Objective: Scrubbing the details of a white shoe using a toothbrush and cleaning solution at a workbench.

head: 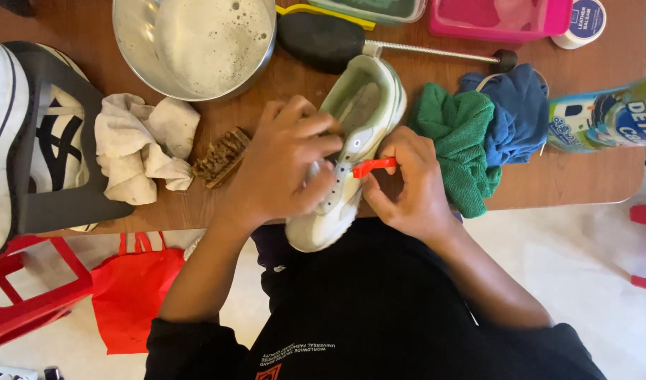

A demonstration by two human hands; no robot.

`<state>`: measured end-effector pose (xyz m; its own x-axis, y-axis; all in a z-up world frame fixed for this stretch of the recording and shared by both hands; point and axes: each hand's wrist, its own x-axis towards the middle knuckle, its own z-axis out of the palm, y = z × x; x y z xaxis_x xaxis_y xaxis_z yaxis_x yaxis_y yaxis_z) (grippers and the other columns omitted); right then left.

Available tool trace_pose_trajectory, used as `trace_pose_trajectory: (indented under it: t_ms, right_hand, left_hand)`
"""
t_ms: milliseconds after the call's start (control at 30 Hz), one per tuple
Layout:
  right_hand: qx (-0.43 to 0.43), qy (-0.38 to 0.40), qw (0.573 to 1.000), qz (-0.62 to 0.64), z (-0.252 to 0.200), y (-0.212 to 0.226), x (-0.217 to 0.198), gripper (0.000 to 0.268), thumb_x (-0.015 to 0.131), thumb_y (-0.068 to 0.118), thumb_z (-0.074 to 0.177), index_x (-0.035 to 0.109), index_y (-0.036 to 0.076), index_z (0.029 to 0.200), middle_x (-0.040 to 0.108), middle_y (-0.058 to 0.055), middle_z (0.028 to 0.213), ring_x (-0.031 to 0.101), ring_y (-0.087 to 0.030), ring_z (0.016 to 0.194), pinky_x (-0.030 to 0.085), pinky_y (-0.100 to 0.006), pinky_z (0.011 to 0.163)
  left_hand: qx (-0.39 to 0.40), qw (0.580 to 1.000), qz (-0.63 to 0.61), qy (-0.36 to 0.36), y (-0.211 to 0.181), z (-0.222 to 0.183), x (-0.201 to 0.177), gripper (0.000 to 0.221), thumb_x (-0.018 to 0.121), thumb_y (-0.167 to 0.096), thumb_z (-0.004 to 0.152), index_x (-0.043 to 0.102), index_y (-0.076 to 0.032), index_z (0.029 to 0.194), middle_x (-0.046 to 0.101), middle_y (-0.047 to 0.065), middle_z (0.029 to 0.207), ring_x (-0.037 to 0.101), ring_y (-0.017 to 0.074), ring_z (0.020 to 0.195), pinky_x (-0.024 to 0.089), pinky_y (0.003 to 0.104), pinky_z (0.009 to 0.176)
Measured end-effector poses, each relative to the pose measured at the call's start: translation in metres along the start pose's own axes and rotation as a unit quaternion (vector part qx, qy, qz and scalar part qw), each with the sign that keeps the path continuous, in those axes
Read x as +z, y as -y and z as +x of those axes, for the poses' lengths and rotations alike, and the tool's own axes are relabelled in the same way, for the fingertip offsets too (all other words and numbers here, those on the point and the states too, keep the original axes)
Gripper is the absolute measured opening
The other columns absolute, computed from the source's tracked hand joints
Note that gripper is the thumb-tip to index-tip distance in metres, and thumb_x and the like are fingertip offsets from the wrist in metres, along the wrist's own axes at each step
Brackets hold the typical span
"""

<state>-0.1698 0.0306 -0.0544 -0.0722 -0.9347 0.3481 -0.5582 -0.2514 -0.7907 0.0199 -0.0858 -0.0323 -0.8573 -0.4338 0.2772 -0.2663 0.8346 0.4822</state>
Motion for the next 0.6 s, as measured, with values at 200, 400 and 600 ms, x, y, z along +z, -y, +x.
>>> trace_pose_trajectory:
  t_ms: [200, 400, 600]
  right_hand:
    - [0.009, 0.022, 1.0, -0.011, 0.005, -0.008, -0.006, 0.02, 0.062, 0.01, 0.086, 0.042, 0.007, 0.085, 0.042, -0.004, 0.077, 0.043, -0.023, 0.07, 0.031, -0.04, 0.078]
    - [-0.01, 0.074, 0.997, -0.028, 0.015, 0.0, -0.023, 0.032, 0.05, 0.038, 0.097, 0.042, 0.011, 0.081, 0.037, 0.0, 0.076, 0.034, -0.019, 0.068, 0.024, -0.04, 0.083]
    - [-0.043, 0.111, 0.987, -0.109, 0.013, 0.003, -0.035, 0.055, 0.043, 0.056, 0.098, 0.065, 0.008, 0.081, 0.055, -0.004, 0.084, 0.046, -0.021, 0.075, 0.03, -0.042, 0.086]
  left_hand:
    - [-0.041, 0.995, -0.073, -0.054, -0.015, 0.004, -0.001, 0.043, 0.054, -0.044, 0.097, 0.071, -0.009, 0.082, 0.055, -0.004, 0.083, 0.045, 0.022, 0.085, 0.028, 0.045, 0.084]
    - [-0.045, 0.991, -0.04, -0.117, -0.018, 0.005, 0.014, 0.029, 0.081, -0.035, 0.086, 0.072, -0.01, 0.074, 0.045, -0.002, 0.081, 0.043, 0.0231, 0.082, 0.032, 0.044, 0.079]
    - [-0.068, 0.967, -0.159, -0.19, -0.016, 0.006, 0.033, 0.031, 0.075, -0.014, 0.084, 0.05, -0.007, 0.067, 0.044, -0.002, 0.077, 0.038, 0.0211, 0.082, 0.029, 0.04, 0.08]
